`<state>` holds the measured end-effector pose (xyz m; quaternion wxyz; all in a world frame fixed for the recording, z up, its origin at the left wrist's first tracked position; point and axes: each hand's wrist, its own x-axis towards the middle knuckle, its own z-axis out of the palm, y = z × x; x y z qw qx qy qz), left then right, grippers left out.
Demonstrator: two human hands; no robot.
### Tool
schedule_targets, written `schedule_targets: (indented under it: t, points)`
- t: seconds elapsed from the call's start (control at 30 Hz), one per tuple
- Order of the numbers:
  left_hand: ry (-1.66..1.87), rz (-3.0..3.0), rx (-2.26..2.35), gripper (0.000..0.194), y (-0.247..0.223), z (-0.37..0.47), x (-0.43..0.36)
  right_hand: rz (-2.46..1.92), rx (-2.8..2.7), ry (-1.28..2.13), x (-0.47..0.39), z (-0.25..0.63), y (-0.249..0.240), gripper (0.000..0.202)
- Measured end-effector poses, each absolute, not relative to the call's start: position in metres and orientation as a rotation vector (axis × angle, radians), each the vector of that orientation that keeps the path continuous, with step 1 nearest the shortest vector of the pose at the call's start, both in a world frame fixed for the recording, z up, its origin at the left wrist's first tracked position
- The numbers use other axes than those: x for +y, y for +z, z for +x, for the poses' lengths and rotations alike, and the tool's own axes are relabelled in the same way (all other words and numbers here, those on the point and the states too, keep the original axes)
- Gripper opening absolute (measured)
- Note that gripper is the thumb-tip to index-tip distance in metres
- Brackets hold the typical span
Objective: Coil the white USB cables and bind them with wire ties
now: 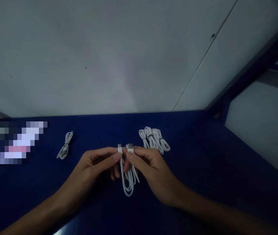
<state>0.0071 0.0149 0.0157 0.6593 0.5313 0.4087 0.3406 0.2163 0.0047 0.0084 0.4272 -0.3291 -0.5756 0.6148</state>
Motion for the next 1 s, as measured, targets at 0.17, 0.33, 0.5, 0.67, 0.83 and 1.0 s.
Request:
schedule_targets:
  t: [0.17,0.33,0.5,0.67,0.83,1.0]
  points:
    - [0.775,1.186,0.92,0.024,0.0161,0.0064,0.0134,-0.847,-1.446,1.557,0.0045,0.2175,0.0086,0.04]
    - [0.802,1.113,0.907,0.027,0.0159,0.0064,0.0137,-0.772,-1.421,1.551,0.0042,0.217,0.0115,0.037]
    - [0.816,1.042,0.905,0.026,0.0166,0.0071,0.0139,-0.733,-1.373,1.584,0.0052,0.217,0.0137,0.033]
    - [0.811,1.035,0.901,0.03,0.0184,0.0091,0.0133,-0.716,-1.331,1.633,0.0058,0.2169,0.0131,0.037]
    - [0.834,1.025,0.901,0.027,0.0153,0.009,0.0146,-0.746,-1.343,1.626,0.004,0.2148,0.0105,0.028]
    - [0.834,1.071,0.943,0.027,0.0131,0.0085,0.0151,-0.856,-1.393,1.614,0.0018,0.2155,0.0085,0.028]
